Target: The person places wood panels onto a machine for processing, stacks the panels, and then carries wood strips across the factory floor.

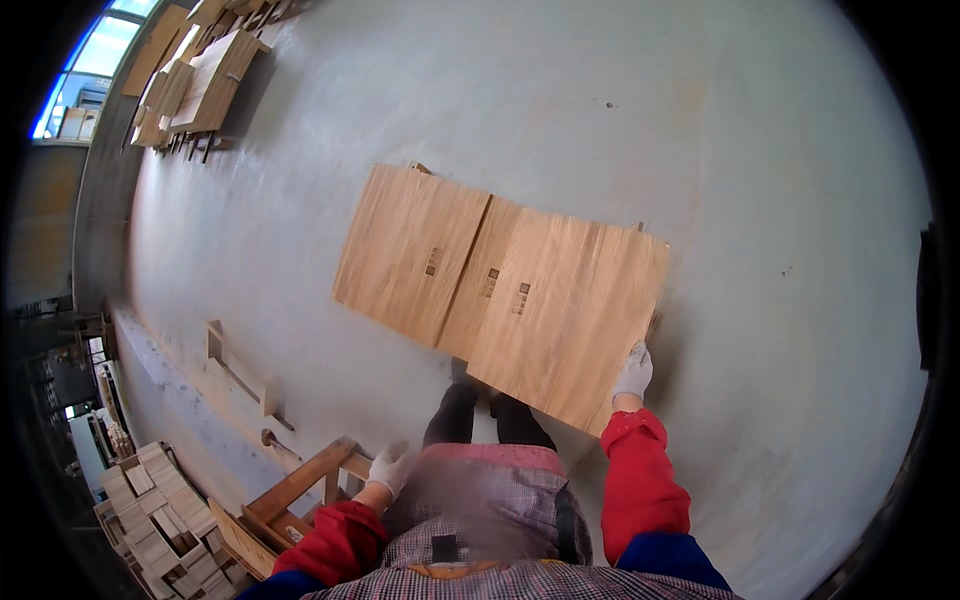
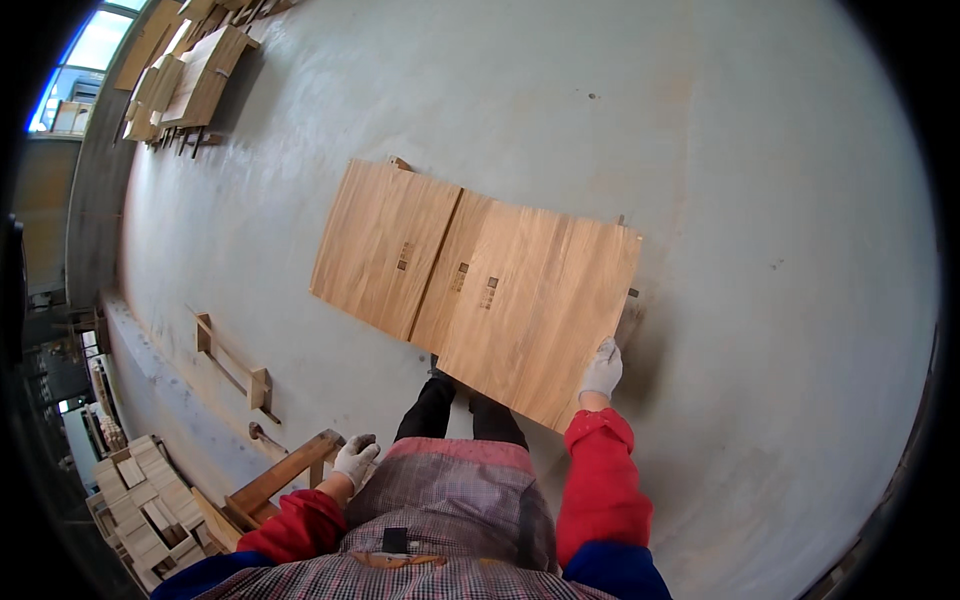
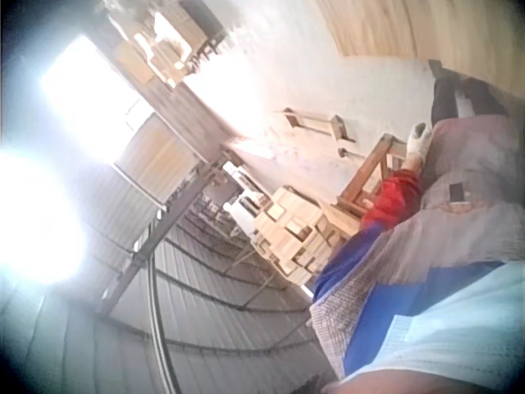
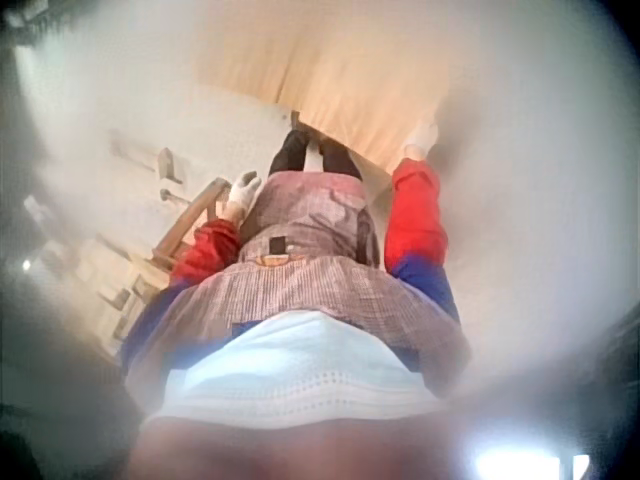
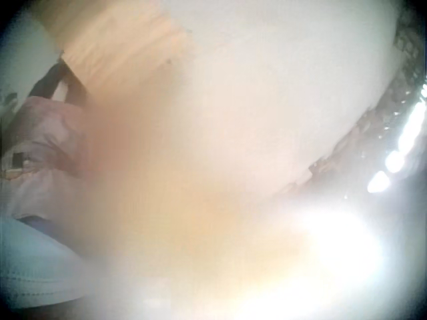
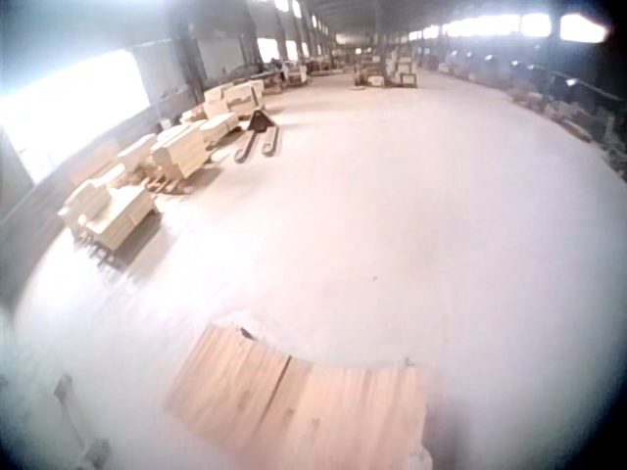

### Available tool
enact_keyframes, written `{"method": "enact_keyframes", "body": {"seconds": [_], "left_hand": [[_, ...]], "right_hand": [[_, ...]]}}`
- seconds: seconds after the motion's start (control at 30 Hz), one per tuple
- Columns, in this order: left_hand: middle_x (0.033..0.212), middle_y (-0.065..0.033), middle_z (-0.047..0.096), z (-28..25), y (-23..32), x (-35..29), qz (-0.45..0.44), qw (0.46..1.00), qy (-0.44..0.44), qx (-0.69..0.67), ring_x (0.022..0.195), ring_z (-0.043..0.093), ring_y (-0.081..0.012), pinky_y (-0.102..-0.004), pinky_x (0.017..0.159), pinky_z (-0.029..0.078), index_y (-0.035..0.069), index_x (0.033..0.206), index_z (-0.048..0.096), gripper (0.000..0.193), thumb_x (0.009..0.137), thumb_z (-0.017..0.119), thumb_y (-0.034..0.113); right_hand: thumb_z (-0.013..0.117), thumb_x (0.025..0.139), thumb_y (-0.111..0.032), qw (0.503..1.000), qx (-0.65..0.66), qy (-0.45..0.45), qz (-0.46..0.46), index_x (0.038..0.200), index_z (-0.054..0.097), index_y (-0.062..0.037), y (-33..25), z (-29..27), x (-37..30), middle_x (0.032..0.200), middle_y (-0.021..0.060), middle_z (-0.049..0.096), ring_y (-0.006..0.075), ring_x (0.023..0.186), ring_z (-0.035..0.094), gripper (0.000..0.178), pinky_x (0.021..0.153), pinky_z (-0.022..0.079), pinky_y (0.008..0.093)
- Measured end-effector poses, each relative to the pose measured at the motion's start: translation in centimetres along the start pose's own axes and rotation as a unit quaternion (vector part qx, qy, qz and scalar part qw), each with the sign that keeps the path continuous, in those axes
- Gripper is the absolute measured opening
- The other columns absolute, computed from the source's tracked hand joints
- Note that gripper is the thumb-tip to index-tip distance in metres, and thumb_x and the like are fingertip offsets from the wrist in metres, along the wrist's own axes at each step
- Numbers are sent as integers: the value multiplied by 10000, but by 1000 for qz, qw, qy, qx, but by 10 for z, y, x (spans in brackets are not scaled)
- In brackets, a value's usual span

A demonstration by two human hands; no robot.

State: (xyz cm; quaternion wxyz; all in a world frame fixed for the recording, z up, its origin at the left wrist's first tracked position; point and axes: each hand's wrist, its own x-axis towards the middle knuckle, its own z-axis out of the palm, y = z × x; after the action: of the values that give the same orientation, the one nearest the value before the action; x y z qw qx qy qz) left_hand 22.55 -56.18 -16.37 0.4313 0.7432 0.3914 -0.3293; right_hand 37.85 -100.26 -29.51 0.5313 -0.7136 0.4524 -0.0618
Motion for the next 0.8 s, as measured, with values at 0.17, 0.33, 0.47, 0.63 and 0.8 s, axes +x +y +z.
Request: {"method": "enact_keyframes", "body": {"seconds": [0.17, 0.33, 0.47, 0.63, 0.8], "left_hand": [[1077, -110, 570, 0, -3, -22, -1, 1000, 0, -7, 994, 538, -176, -275, 866, 426, -25, 1137, 502, 363, 830, 575, 153], [1040, -101, 588, 16, -15, -1, -14, 1000, -6, -8, 964, 555, -187, -278, 856, 432, -19, 1123, 515, 342, 831, 572, 150], [1030, -103, 597, -12, -10, 44, 118, 987, -48, 100, 971, 558, -184, -276, 860, 432, -20, 1111, 527, 327, 832, 575, 144], [1039, -127, 598, -30, 22, 123, 73, 992, -36, 100, 974, 562, -174, -281, 863, 434, -27, 1118, 527, 339, 836, 580, 152], [996, -148, 603, -80, 112, 238, 130, 949, 67, 280, 926, 579, -223, -297, 829, 446, -6, 1137, 522, 412, 787, 621, 188]], "right_hand": [[401, 941, -282, 999, 52, -5, 7, 932, 553, 34, -18, 29, -19, 742, 11, 509, 108, 685, 451, 351, 655, 398, 256], [403, 941, -262, 999, 41, 0, -9, 941, 551, 27, 7, 30, -11, 745, -1, 501, 94, 686, 442, 325, 642, 393, 242], [419, 932, -261, 998, 13, -16, 55, 965, 550, 34, 1, 54, -18, 749, 6, 511, 108, 693, 462, 325, 656, 404, 252], [454, 901, -218, 974, -225, -29, 10, 1094, 530, 57, 39, 43, -6, 923, 121, 614, 225, 856, 579, 344, 783, 438, 324], [479, 884, -175, 962, -269, -35, 36, 1186, 481, 42, 43, 51, -4, 1199, 183, 518, 257, 1079, 517, 372, 891, 401, 330]]}}
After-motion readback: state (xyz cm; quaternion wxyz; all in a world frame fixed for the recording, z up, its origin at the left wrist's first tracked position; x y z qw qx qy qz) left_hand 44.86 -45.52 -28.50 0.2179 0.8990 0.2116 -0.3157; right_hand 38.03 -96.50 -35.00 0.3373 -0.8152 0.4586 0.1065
